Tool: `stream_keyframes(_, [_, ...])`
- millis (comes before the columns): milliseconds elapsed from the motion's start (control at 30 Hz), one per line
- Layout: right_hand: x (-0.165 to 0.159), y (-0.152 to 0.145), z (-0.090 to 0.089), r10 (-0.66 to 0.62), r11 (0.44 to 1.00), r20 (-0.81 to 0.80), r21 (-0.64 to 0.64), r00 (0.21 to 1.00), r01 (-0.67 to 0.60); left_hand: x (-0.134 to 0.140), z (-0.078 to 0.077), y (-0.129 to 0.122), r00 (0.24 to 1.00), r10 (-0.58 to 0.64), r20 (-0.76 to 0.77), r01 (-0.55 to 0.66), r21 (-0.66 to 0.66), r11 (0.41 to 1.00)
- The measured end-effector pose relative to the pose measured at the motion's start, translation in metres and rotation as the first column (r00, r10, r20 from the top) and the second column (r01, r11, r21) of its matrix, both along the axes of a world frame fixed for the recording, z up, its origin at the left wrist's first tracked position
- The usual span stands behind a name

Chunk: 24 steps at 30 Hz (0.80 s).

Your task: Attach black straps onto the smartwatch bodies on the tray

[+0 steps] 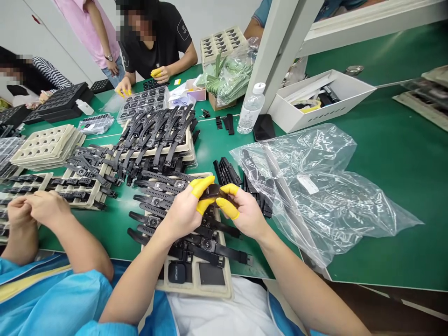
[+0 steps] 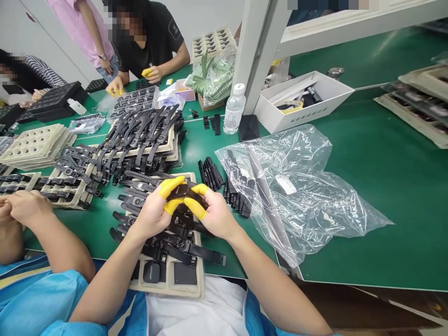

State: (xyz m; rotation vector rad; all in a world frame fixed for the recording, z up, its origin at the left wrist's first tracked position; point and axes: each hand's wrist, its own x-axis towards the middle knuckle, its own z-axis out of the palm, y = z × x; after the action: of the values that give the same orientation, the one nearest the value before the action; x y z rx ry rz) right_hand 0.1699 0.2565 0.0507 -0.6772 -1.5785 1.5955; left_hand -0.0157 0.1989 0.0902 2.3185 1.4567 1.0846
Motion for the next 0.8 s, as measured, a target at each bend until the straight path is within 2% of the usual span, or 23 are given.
stream_keyframes(133, [0.007, 0.005, 0.0, -0.07, 0.956, 0.16, 0.294, 0.985, 0.02, -0.009, 0.029, -0.009, 0.984, 0.158, -0.081, -0.159, -0.003, 0.987])
stream_keyframes(200, [0.01, 0.008, -0.002, -0.107, 0.92, 0.2, 0.391, 0.974, 0.02, -0.02, 0.045, -0.014, 0.959, 0.2, -0.199, -0.215, -0.053, 0.975])
stream_keyframes(267, [0.011, 0.01, -0.002, -0.129, 0.871, 0.217, 0.492, 0.968, 0.005, -0.035, 0.056, -0.022, 0.904, 0.198, -0.38, -0.246, -0.082, 0.966])
stream_keyframes(367, [0.017, 0.005, 0.005, -0.123, 0.783, 0.287, 0.616, 0.95, -0.085, -0.055, 0.063, -0.04, 0.778, 0.198, -0.596, -0.296, -0.07, 0.952])
stream_keyframes(433, [0.027, -0.008, 0.012, -0.1, 0.731, 0.364, 0.658, 0.926, -0.18, -0.062, 0.061, -0.057, 0.754, 0.186, -0.63, -0.308, -0.089, 0.947])
stream_keyframes(533, [0.051, -0.041, 0.021, -0.058, 0.679, 0.45, 0.672, 0.891, -0.295, -0.06, 0.053, -0.088, 0.845, 0.105, -0.525, -0.269, -0.248, 0.931])
stream_keyframes(600, [0.07, -0.065, 0.023, -0.009, 0.673, 0.509, 0.64, 0.861, -0.371, -0.051, 0.045, -0.109, 0.899, -0.009, -0.438, -0.172, -0.372, 0.912])
stream_keyframes(667, [0.087, -0.085, 0.022, 0.066, 0.674, 0.575, 0.576, 0.815, -0.461, -0.041, 0.035, -0.127, 0.904, -0.123, -0.41, -0.078, -0.44, 0.895])
stream_keyframes(733, [0.1, -0.097, 0.019, 0.127, 0.676, 0.635, 0.507, 0.762, -0.535, -0.031, 0.024, -0.139, 0.889, -0.173, -0.424, -0.039, -0.446, 0.894])
stream_keyframes(800, [0.106, -0.102, 0.014, 0.132, 0.69, 0.683, 0.457, 0.719, -0.561, -0.024, 0.013, -0.143, 0.885, -0.168, -0.433, -0.027, -0.409, 0.912])
